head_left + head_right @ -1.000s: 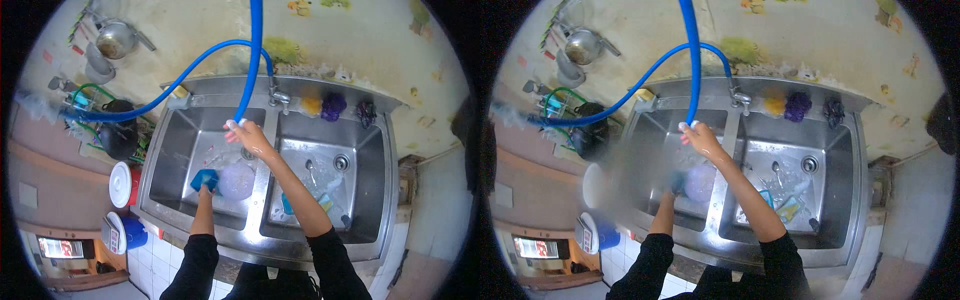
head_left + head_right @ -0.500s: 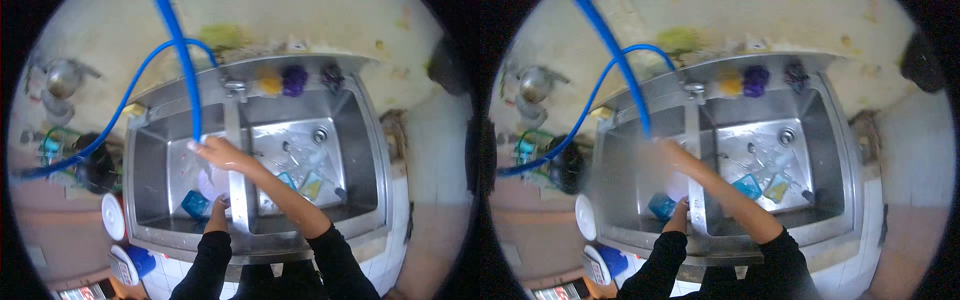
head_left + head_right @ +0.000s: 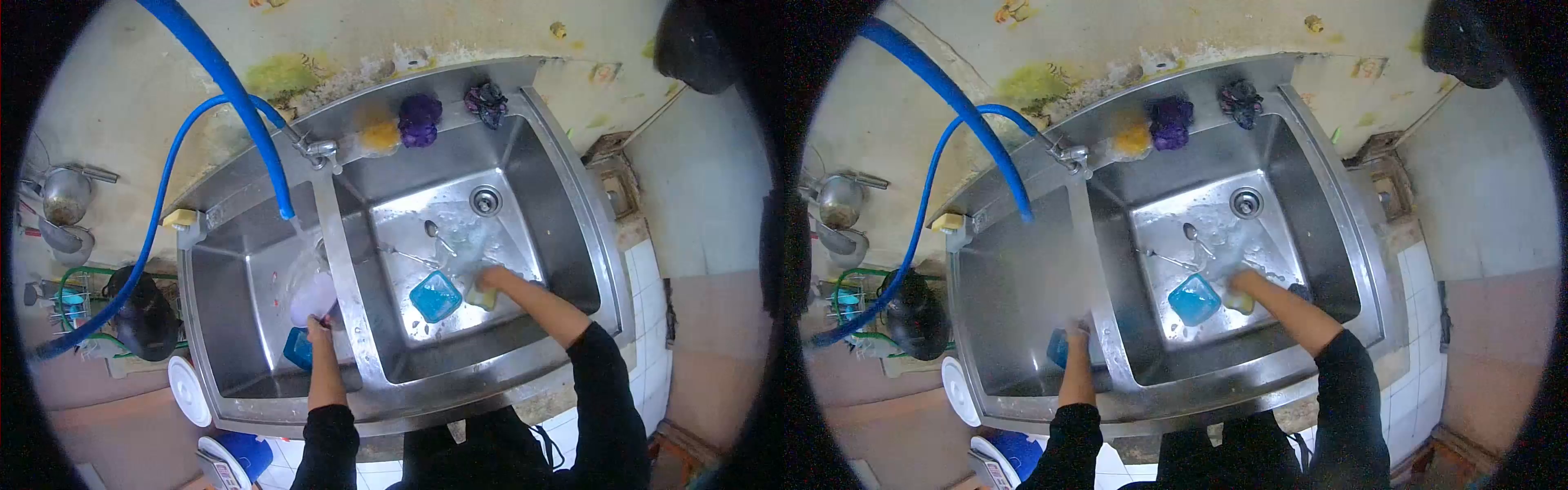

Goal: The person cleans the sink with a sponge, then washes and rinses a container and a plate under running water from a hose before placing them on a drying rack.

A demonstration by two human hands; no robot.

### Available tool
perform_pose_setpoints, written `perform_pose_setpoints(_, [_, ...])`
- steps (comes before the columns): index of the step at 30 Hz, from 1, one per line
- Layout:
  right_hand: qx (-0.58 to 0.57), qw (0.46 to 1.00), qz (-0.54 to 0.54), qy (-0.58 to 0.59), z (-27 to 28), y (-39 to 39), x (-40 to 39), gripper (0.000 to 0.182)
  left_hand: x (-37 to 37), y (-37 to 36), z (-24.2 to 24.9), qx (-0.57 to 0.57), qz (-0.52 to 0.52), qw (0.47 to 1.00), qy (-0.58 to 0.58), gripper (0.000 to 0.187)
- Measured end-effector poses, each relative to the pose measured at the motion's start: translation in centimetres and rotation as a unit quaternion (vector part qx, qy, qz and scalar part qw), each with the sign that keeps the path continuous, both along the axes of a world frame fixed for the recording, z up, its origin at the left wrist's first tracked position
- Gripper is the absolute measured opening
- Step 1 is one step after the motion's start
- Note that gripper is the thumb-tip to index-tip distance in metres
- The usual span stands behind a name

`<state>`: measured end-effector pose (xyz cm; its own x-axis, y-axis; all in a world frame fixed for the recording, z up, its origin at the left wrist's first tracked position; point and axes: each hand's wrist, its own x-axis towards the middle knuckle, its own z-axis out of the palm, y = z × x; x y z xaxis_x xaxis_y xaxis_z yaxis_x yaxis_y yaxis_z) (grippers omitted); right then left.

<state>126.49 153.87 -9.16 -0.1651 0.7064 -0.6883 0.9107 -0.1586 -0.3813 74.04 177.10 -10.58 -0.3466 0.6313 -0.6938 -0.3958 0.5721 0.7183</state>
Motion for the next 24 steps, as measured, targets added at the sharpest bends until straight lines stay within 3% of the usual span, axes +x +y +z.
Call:
perform_pose_setpoints(1, [-0.075, 0.995, 0.029, -0.056, -3.0, -2.4, -0.4, 0.031, -0.7, 1.5, 0.5, 0.045, 0.005, 0.998, 0.045, 0.038])
perform_pose_setpoints(4, [0.167, 0.960, -0.201, -0.103, -0.7, -6.1, -4.4, 0.030, 0.8, 3.7, 11.5, 0.157, -0.158, 0.919, 0.326, 0.035])
perform_pose_setpoints(6, [0.160, 0.953, -0.216, -0.140, 0.3, -4.7, -4.8, 0.036, 1.2, 4.7, 16.9, 0.194, -0.208, 0.840, 0.462, 0.033])
perform_pose_setpoints(8, [-0.019, 0.974, -0.097, -0.205, 0.2, -3.6, -4.6, 0.048, -0.1, 5.8, 18.4, 0.196, -0.231, 0.762, 0.572, 0.034])
perform_pose_setpoints(10, [-0.051, 0.975, -0.143, -0.160, 0.7, -3.1, -4.0, 0.034, -1.0, 6.5, 19.3, 0.188, -0.226, 0.739, 0.607, 0.037])
perform_pose_setpoints(12, [-0.071, 0.960, -0.195, -0.189, 1.1, -2.5, -3.7, 0.035, -0.6, 6.0, 20.7, 0.227, -0.194, 0.775, 0.558, 0.042])
perform_pose_setpoints(16, [-0.088, 0.948, -0.257, -0.165, 1.0, -3.3, -4.2, 0.061, 1.4, 2.6, 24.1, 0.237, -0.128, 0.851, 0.451, 0.048])
perform_pose_setpoints(19, [-0.113, 0.964, -0.225, -0.083, 2.5, -2.4, -3.4, 0.078, 1.4, -0.6, 26.1, 0.286, -0.213, 0.736, 0.575, 0.052])
perform_pose_setpoints(21, [-0.126, 0.976, -0.178, -0.004, 4.0, -1.5, -2.5, 0.081, 2.2, -2.0, 28.5, 0.295, -0.194, 0.730, 0.585, 0.054])
perform_pose_setpoints(24, [-0.143, 0.976, -0.143, 0.085, 8.9, 0.7, -1.4, 0.081, 2.3, -4.1, 31.8, 0.313, -0.136, 0.818, 0.463, 0.059])
